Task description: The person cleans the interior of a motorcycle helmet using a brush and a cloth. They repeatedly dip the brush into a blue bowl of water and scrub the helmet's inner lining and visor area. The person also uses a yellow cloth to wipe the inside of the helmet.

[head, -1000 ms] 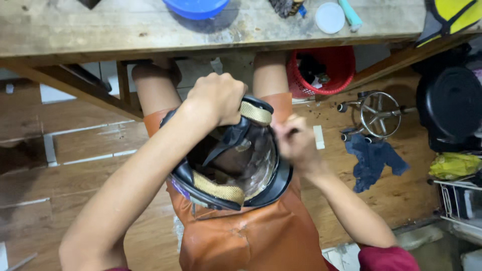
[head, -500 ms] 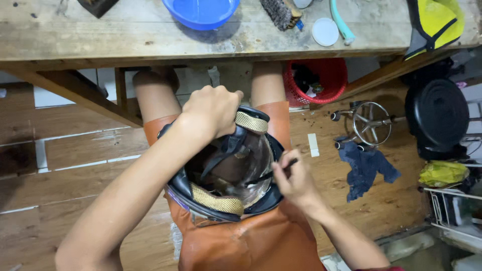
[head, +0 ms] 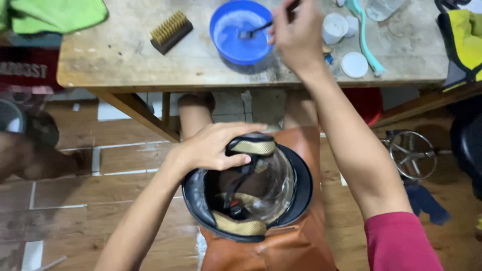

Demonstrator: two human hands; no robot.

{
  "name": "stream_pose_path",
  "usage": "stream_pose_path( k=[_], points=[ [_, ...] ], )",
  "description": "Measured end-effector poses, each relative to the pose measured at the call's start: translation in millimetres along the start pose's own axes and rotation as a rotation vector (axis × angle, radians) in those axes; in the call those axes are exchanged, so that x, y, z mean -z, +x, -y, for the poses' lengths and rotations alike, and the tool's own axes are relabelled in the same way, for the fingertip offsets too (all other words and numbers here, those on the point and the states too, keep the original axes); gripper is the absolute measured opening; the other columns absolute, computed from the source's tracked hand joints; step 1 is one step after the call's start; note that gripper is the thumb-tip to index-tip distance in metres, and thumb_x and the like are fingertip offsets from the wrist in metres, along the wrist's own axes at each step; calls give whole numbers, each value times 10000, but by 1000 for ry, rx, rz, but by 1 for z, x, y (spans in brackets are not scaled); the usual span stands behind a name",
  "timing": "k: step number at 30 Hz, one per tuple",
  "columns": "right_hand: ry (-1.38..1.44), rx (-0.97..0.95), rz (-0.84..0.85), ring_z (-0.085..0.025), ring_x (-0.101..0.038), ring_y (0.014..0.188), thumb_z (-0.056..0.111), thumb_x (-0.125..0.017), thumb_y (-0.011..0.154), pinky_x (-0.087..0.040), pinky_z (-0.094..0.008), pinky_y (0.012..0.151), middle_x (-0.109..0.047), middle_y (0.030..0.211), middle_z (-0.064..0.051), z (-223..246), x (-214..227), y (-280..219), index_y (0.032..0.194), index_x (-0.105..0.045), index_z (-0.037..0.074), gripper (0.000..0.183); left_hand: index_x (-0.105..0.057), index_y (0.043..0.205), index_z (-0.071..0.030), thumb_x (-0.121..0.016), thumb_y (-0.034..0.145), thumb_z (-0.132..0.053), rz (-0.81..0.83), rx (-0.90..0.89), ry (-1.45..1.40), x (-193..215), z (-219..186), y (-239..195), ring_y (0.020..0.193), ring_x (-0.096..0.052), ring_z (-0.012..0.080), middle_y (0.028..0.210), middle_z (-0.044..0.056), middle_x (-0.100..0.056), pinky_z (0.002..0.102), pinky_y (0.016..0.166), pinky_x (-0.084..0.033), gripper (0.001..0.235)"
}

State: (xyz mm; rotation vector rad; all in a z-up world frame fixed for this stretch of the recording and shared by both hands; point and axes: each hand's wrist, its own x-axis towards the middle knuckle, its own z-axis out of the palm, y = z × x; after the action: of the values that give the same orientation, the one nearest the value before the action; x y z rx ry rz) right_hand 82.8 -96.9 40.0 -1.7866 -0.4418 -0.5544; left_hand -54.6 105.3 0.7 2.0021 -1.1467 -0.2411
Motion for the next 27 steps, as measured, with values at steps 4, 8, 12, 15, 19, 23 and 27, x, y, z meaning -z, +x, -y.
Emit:
stream_pose_path(
  k=[4, 8, 12, 15, 19, 23, 27],
  points=[
    [-107, 104, 159, -146, -655, 525, 38, -480, 943, -520, -245, 464, -588, 724, -76, 2, -12, 3, 919, -368, 68, 119, -568, 1151, -97, -507, 826, -533, 74, 164, -8, 16, -6, 2, 997, -607, 288, 1075, 105, -615, 393, 850, -436, 547],
    [-142, 201, 142, -133, -656, 555, 159, -479, 1011, -522, -261, 513, -612, 617, -78, -10, -8, 7, 907, -567, 22, 193, -575, 885, -159, -641, 678, -581, 97, 199, 136, 12, -3, 22, 763, -612, 254, 838, 5, -598, 411, 661, -452, 475],
    [-44, 63, 55, -141, -657, 558, 184, -488, 1000, -533, -264, 556, -643, 625, -88, 17, 26, -22, 764, -552, 45, 282, -605, 927, -143, -602, 728, -569, 118, 207, -47, 1, 19, 29, 819, -546, 201, 850, 28, -607, 337, 747, -428, 470],
    [108, 69, -93, -221, -577, 567, -14, -552, 1010, -468, -296, 537, -431, 704, -102, 70, 64, -76, 921, -449, 57, 153, -577, 1153, -146, -554, 779, -546, 184, 314, -150, 4, 23, 26, 1041, -569, 199, 1096, 62, -583, 306, 920, -392, 548],
    [59, -71, -52, -183, -498, 463, -2, -478, 951, -400, -236, 381, -437, 759, -113, 90, 92, -182, 910, -251, 155, 279, -605, 1110, -178, -528, 743, -577, 229, 368, -129, 2, 13, 36, 1042, -594, 203, 1108, 26, -636, 318, 893, -409, 547],
    [-195, -116, 62, -185, -639, 481, -16, -610, 857, -448, -213, 374, -669, 750, -160, 24, 91, -259, 749, -381, 67, 266, -641, 1033, -152, -600, 678, -604, 223, 414, -121, -5, 6, 48, 1013, -624, 317, 999, 90, -650, 444, 868, -490, 576],
    [-414, -232, 174, -217, -632, 494, 56, -578, 879, -440, -227, 449, -627, 620, -123, 16, 96, -292, 649, -445, 74, 266, -654, 1039, -143, -587, 677, -627, 232, 408, -94, -9, 1, 54, 998, -632, 329, 983, 110, -662, 444, 863, -492, 609]
  ],
)
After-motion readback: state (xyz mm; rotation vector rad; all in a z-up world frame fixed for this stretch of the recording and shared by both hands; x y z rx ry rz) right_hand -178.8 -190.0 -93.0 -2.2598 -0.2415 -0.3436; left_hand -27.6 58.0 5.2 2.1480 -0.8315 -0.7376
